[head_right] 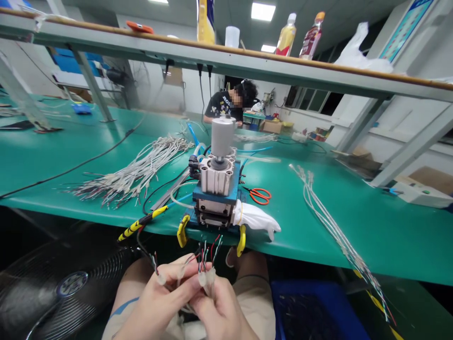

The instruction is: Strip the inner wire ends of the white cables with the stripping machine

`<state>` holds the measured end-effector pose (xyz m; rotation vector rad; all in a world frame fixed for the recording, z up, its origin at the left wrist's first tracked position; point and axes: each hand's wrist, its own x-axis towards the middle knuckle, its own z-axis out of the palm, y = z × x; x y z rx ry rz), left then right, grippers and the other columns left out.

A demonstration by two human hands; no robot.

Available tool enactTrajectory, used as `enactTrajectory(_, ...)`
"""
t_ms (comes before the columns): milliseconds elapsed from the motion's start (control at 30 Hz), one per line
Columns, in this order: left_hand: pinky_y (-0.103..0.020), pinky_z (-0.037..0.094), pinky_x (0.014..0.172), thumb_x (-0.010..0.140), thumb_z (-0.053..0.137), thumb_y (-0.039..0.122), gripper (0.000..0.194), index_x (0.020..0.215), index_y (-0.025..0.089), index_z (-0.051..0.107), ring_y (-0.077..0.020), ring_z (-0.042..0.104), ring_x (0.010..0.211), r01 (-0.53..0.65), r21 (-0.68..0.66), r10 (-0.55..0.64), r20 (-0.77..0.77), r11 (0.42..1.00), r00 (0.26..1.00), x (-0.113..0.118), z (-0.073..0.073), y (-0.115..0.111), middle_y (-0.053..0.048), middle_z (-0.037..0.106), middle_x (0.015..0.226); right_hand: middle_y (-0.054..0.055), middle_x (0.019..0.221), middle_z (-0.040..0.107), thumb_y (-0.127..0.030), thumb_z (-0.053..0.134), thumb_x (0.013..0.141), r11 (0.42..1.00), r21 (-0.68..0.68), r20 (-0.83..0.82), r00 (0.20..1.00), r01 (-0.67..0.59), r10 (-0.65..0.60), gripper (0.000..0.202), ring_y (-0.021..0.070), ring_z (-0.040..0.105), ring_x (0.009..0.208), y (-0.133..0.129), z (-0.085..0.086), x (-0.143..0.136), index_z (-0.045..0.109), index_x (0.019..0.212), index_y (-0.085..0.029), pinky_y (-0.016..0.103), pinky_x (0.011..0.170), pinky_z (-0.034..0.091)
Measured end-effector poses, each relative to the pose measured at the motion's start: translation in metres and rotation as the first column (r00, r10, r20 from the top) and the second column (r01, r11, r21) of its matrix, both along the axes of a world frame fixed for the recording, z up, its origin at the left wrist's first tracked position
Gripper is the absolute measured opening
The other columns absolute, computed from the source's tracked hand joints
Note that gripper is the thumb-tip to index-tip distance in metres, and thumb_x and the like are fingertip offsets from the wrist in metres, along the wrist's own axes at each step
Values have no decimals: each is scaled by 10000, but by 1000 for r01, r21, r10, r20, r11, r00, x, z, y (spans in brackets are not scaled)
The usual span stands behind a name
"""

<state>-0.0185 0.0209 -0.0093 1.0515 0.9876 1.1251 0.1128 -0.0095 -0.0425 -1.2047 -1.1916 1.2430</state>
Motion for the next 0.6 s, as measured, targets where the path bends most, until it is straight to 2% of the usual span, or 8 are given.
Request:
enactTrajectory(67,-214,497,592,686,826,430,209,709,223,830,-178,599,693,-12,55,15,-41,998,999,-2,2,0,-36,619,721,86,1064,720,-514,734,792,997,-34,47,996,72,-71,330,312,615,1032,-2,-2,0,780,982,-247,348,883,481)
enactTrajectory(133,-219,502,619,686,825,474,271,831,246,838,-182,596,710,-57,18,57,-35,998,998,-7,0,0,-25,596,714,81,975,722,-578,708,797,990,-95,33,994,102,-100,382,284,632,928,-3,-2,1,774,934,-228,322,823,491)
enactTrajectory(200,-239,513,671,733,760,577,428,1006,252,811,-197,604,747,-55,-71,55,5,996,998,-11,-4,0,-23,600,702,60,819,691,-655,662,798,990,-125,-24,997,68,-72,462,239,618,760,-2,-1,2,746,861,-205,293,703,494)
enactTrajectory(267,-254,516,720,817,624,657,517,1072,237,784,-214,615,815,-22,-93,21,-13,995,1000,-16,-7,-1,-44,640,765,27,690,624,-677,639,799,994,-108,-82,997,-2,-7,484,201,569,642,-1,0,2,715,793,-199,275,619,472)
enactTrajectory(367,-268,486,860,918,525,592,446,1100,257,755,-231,598,985,-1,105,22,-198,994,980,-20,-7,-3,-70,667,1049,0,596,545,-633,634,816,996,-55,-118,991,-76,69,446,181,523,571,0,0,3,699,731,-200,268,571,452)
enactTrajectory(433,-253,468,889,960,514,495,336,1111,295,738,-210,590,985,19,216,36,-247,976,968,-20,-4,-4,-49,648,1075,8,611,559,-611,643,811,995,-41,-112,990,-87,82,427,181,529,578,0,-2,4,708,719,-200,271,580,458)
enactTrajectory(500,-238,499,802,957,540,438,275,1053,292,752,-199,596,907,66,221,-28,-172,973,985,-17,1,-5,-40,628,982,20,641,588,-589,668,797,996,-43,-88,993,-83,79,402,186,546,596,-1,-6,4,716,708,-200,277,597,470)
enactTrajectory(600,-214,501,593,863,679,359,161,871,235,781,-181,587,755,170,143,-161,-74,975,984,-13,10,-5,-29,563,880,30,642,620,-542,666,819,998,-53,-46,998,-39,37,359,195,562,561,-2,-14,-1,743,729,-203,292,560,479)
